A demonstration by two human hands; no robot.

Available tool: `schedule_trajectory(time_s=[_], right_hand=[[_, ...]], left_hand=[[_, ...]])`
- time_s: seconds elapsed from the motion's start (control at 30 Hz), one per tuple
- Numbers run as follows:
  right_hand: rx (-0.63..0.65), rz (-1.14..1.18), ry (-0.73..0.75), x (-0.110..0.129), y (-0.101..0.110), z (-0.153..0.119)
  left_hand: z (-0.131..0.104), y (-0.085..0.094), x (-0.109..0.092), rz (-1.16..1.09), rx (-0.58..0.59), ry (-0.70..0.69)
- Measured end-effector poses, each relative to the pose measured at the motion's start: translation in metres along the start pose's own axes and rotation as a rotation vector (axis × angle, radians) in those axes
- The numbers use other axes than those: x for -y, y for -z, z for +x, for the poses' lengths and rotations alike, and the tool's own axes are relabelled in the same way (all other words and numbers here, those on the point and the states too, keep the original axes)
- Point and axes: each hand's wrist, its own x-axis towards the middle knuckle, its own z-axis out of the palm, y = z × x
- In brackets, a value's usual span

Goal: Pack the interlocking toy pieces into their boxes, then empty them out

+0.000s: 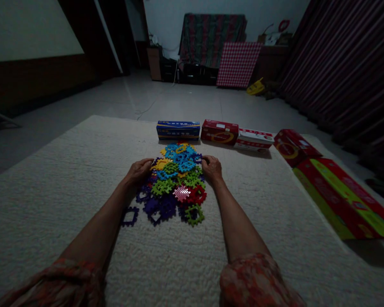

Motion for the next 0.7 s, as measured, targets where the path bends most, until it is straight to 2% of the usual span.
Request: schedule_trajectory(time_s=[0.1,0.2,0.33,0.53,0.7], right_hand=[[-0.006,0.021,0.000,0.006,0.000,-0.008],[-0.032,0.050,0.027,0.014,0.002,-0.024],[-0.058,0.159,0.168,0.029,0.003,-0.052],[0.057,0.099,0.372,0.050,-0.003,-0.075],[0.121,-0.032,0.423,0.052,-0.001,-0.076]], left_hand=[[-0.004,-0.010,0.001,0.093,-0.015,-0.021],[0.000,-0.021,-0.007,0.151,-0.013,0.002],[0.002,-0.022,-0.019,0.207,0.055,-0.025],[0.001,-0.021,-0.029,0.361,0.093,-0.038],[0.005,-0.030,-0.036,0.428,0.107,-0.034]])
